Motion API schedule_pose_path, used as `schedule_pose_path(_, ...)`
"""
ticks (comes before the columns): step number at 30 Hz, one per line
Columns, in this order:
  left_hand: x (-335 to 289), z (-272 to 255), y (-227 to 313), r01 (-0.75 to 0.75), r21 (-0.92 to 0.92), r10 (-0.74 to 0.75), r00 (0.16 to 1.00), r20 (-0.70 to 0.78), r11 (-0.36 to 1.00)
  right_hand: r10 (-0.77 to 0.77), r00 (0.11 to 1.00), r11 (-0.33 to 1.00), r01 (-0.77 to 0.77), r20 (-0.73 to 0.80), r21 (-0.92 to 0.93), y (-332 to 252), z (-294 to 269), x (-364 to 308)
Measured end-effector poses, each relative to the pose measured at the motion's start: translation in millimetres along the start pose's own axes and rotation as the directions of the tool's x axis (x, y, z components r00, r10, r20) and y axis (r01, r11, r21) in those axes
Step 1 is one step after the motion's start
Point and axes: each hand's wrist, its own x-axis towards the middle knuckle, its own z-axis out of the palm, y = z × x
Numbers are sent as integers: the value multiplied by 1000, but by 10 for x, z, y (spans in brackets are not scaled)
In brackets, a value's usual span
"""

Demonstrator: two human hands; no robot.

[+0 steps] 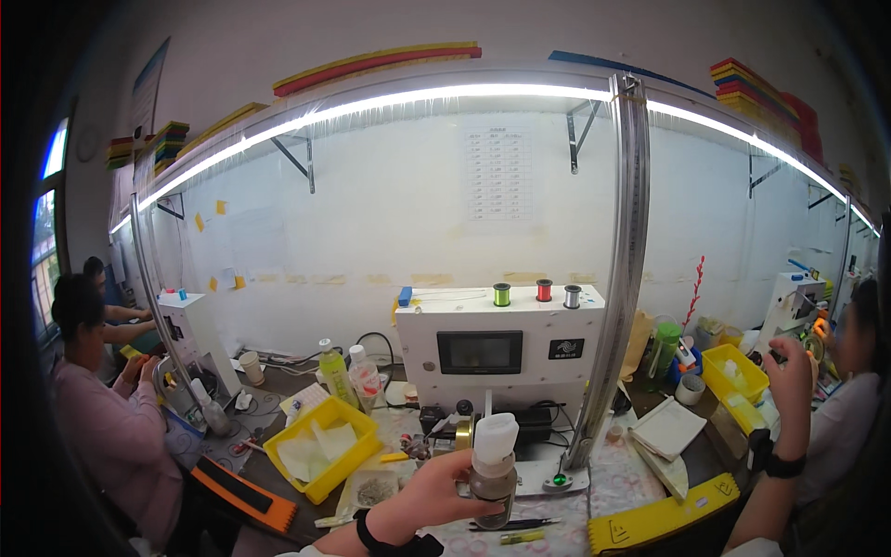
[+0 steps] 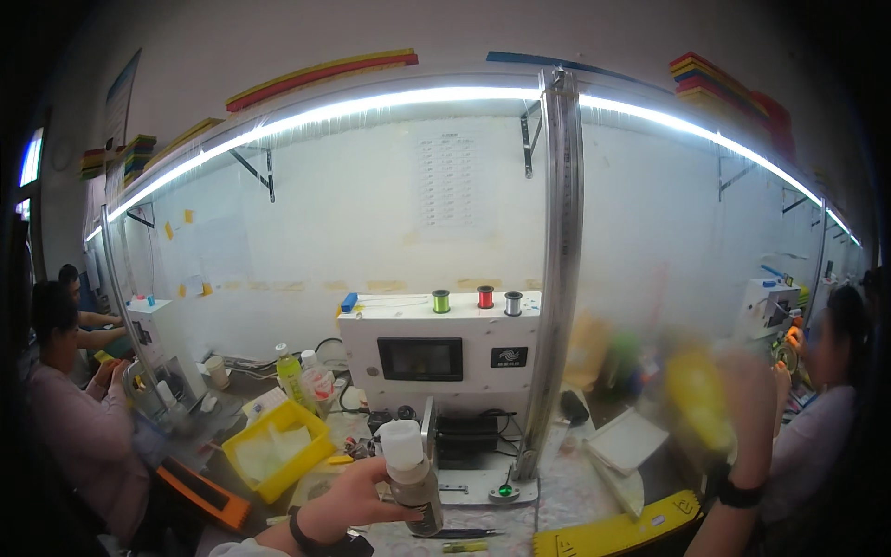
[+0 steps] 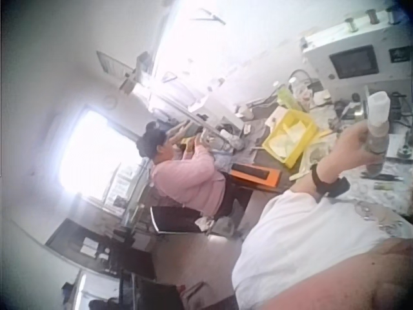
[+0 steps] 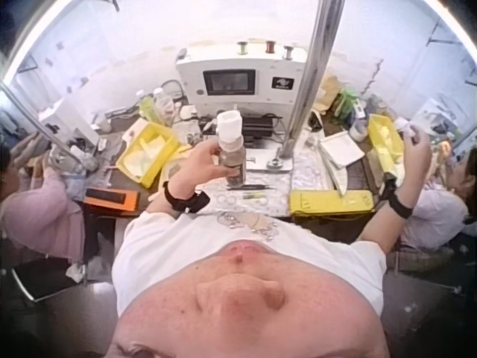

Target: Assemble small components using an assembly machine, tweezers, and a measurement jig.

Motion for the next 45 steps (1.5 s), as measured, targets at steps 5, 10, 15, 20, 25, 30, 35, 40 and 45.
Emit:
schedule_pose_path(5, 142, 147, 52, -127, -30, 128, 991, 43, 991, -155, 928, 907, 270, -340, 324, -1072, -230, -1003)
schedule_pose_path(10, 246, 318, 333, -262, -58, 267, 957, 110, 963, -582, 812, 547, 434, -47, 716, -1843, -117, -1206)
schedule_pose_path(15, 314, 451, 389, -290, -83, 301, 932, 202, 953, -609, 767, 454, 128, 202, 882, -2009, 122, -1349)
schedule_pose_path(20, 353, 537, 475, -284, -44, 286, 935, 210, 958, -476, 836, 464, -25, 273, 885, -2038, 97, -1469)
schedule_pose_path(25, 282, 632, 470, -341, -114, 357, 917, 178, 933, -443, 872, 474, 28, 210, 880, -2032, 88, -1574)
schedule_pose_path(30, 472, 673, 605, -476, 50, 435, 836, 334, 878, -313, 940, 470, 29, 137, 882, -1716, 75, -1580)
schedule_pose_path(35, 248, 452, 571, -285, 153, 263, 953, 153, 946, -177, 984, 463, 93, -11, 881, -1205, -97, -1557)
schedule_pose_path(40, 458, -66, 296, -255, 359, 267, 964, 18, 898, 141, 990, 580, -91, 10, 810, -355, -270, -1722)
schedule_pose_path(45, 472, -1297, 270, -192, 676, 403, 900, -168, 712, 340, 939, 600, -181, -43, 779, 133, -235, -1642)
